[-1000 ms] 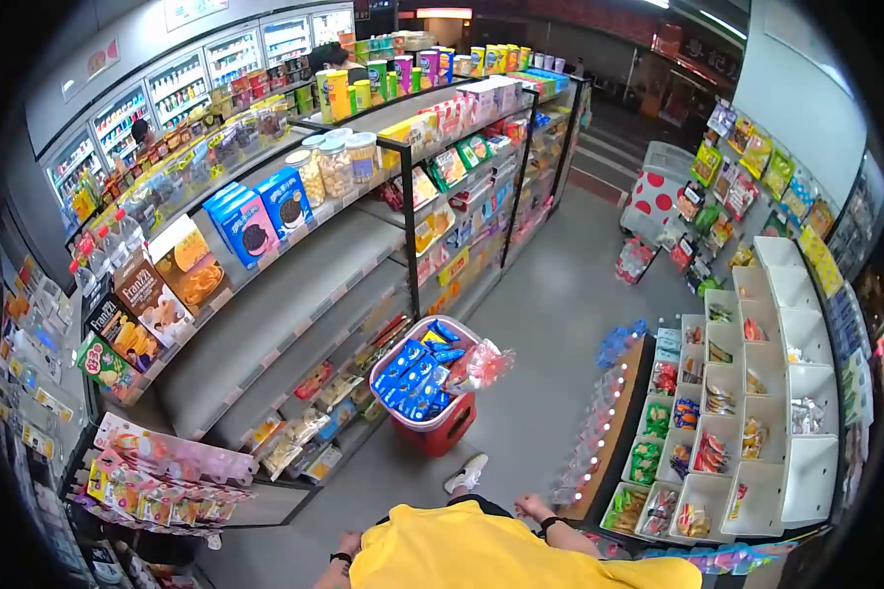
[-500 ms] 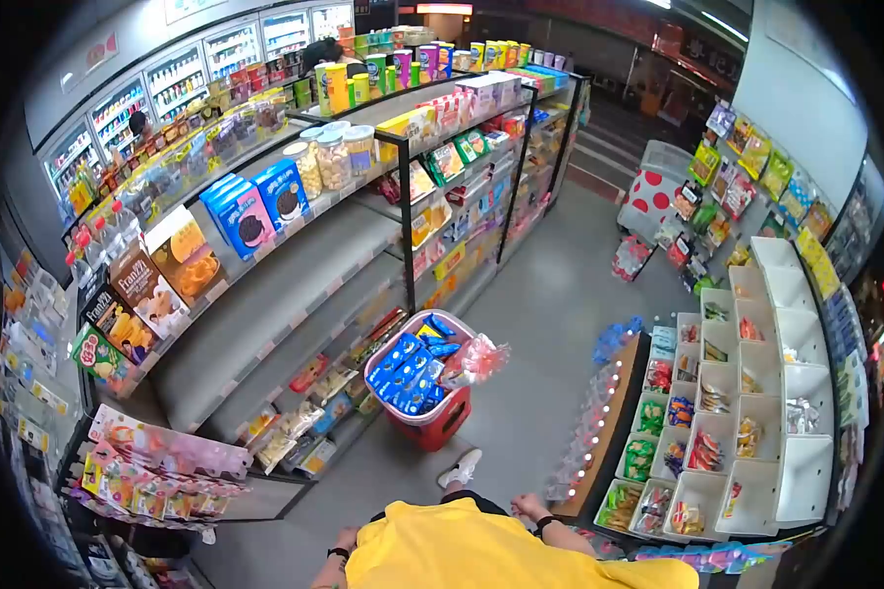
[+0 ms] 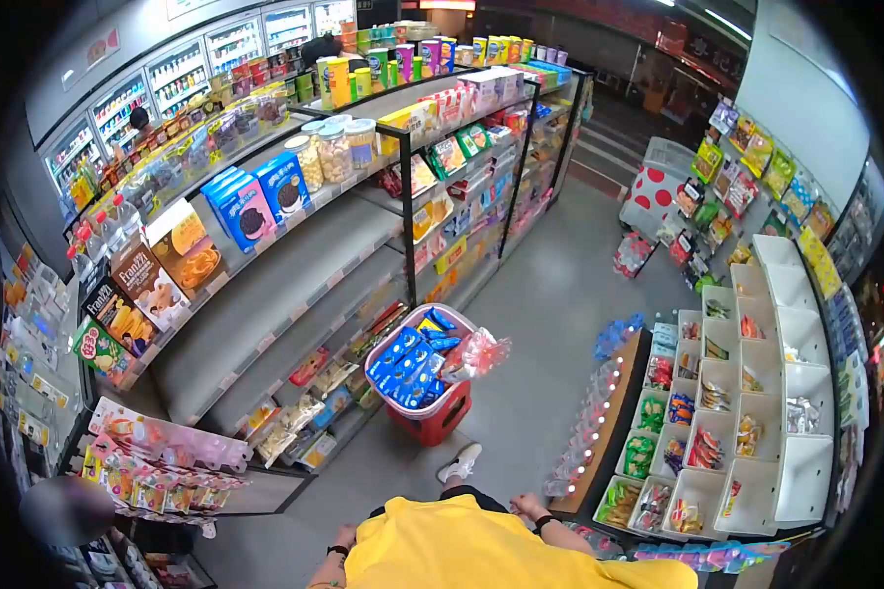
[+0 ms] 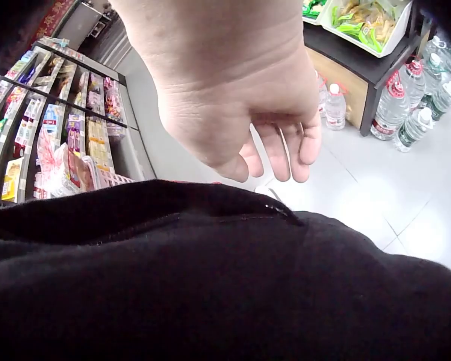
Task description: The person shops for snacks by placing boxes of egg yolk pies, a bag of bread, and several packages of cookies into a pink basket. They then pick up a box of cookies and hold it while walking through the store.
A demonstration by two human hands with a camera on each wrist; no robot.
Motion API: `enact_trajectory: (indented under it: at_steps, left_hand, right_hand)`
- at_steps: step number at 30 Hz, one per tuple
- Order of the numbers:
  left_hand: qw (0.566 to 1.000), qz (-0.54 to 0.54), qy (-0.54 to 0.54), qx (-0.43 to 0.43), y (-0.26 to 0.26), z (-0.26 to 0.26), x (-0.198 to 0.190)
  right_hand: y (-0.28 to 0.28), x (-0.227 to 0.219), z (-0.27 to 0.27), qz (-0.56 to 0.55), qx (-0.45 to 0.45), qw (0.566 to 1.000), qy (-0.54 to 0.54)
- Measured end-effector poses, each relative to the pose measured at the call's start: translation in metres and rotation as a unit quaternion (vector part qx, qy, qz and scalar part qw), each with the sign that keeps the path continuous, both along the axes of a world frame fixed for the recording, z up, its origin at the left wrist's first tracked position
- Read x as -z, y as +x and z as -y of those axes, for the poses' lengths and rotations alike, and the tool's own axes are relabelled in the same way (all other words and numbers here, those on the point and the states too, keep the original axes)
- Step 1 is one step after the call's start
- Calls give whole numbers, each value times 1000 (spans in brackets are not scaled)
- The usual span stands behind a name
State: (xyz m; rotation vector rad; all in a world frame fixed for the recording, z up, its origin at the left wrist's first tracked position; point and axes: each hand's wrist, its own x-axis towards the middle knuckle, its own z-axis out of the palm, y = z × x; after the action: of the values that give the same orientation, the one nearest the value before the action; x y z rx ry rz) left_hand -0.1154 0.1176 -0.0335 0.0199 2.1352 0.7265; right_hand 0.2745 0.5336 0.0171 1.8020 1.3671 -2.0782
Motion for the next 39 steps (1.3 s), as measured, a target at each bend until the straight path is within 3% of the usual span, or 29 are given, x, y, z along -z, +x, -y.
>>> enact_trajectory:
  at_steps: [5, 7, 11, 13, 17, 23, 28, 31, 39]
  left_hand:
    - [1000, 17, -20, 3, 3, -6, -27]
    - [998, 48, -12, -27, 0, -4, -6]
    - [1000, -12, -4, -21, -1, -2, 19]
    - [1000, 11, -23, -9, -3, -13, -15]
    - [1000, 24, -15, 3, -10, -19, -20]
    - [1000, -10, 9, 6, -8, -28, -55]
    - [998, -49, -39, 20, -10, -15, -15]
    - [999, 36, 11, 8, -18, 3, 34]
    - [997, 12, -23, -76, 15, 32, -25]
  right_hand:
    - [-2, -5, 1, 13, 1, 1000, 14]
    - [-5, -22, 2, 17, -10, 999, 27]
    - [-8, -31, 4, 25, -16, 999, 28]
    - [-9, -35, 10, 11, 0, 999, 35]
    - [10, 10, 10, -15, 24, 1000, 7]
    - [13, 4, 18, 5, 7, 1000, 24]
    - [4, -14, 19, 29, 7, 999, 31]
    - [-2, -8, 11, 37, -37, 999, 0]
    - [-34, 6, -15, 23, -114, 993, 17]
